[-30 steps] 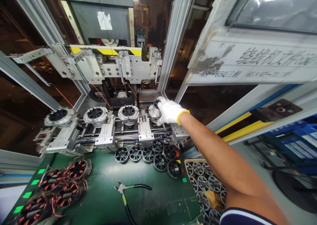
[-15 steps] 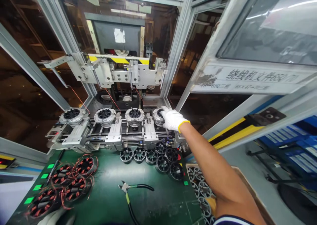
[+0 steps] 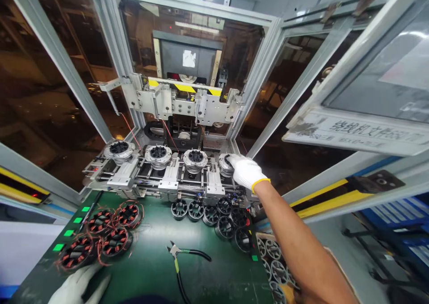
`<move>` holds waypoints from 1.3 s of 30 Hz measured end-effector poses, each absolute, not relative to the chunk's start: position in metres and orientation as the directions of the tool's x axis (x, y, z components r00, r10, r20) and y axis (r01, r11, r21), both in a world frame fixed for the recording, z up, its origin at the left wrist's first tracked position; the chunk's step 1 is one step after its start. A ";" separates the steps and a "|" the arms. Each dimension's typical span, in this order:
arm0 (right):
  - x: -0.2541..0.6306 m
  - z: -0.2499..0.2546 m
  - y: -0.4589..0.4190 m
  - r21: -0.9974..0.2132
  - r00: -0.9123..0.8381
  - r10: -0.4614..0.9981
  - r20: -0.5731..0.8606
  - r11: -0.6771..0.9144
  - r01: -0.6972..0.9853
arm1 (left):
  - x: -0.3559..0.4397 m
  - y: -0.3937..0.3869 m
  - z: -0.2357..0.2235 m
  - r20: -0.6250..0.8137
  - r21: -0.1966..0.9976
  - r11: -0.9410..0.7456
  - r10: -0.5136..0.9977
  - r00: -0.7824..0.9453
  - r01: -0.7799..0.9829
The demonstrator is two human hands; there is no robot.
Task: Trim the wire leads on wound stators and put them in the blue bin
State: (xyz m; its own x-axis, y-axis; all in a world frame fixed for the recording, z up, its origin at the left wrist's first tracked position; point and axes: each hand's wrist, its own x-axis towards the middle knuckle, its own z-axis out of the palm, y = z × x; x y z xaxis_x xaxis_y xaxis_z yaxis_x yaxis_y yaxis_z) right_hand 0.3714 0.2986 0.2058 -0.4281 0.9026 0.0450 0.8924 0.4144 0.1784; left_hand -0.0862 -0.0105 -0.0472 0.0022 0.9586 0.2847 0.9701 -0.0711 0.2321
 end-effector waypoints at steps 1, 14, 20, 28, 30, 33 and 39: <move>0.362 0.211 0.299 0.198 -0.446 0.892 0.073 0.426 0.883 | -0.085 -0.010 -0.046 0.286 0.231 -0.074 0.958 0.005 0.970; 0.263 0.193 0.305 0.226 -0.600 0.800 0.000 0.584 0.780 | -0.072 -0.011 -0.034 0.372 0.216 -0.033 0.927 -0.051 0.976; 0.226 0.224 0.313 0.294 -0.663 0.747 0.047 0.624 0.724 | -0.068 -0.010 -0.032 0.401 0.224 -0.044 0.914 -0.051 0.974; 0.133 0.208 0.315 0.267 -0.770 0.637 0.017 0.740 0.618 | -0.059 -0.012 -0.023 0.418 0.248 0.039 0.897 -0.143 0.968; 0.126 0.199 0.317 0.278 -0.773 0.634 -0.010 0.745 0.607 | -0.057 -0.012 -0.022 0.415 0.261 0.048 0.896 -0.157 0.964; 0.123 0.201 0.319 0.288 -0.774 0.632 -0.036 0.748 0.597 | -0.055 -0.012 -0.023 0.422 0.271 0.060 0.890 -0.174 0.961; 0.165 0.235 0.271 0.219 -0.768 0.584 0.263 0.739 0.637 | -0.055 -0.012 -0.026 0.449 0.283 0.035 0.878 -0.165 0.958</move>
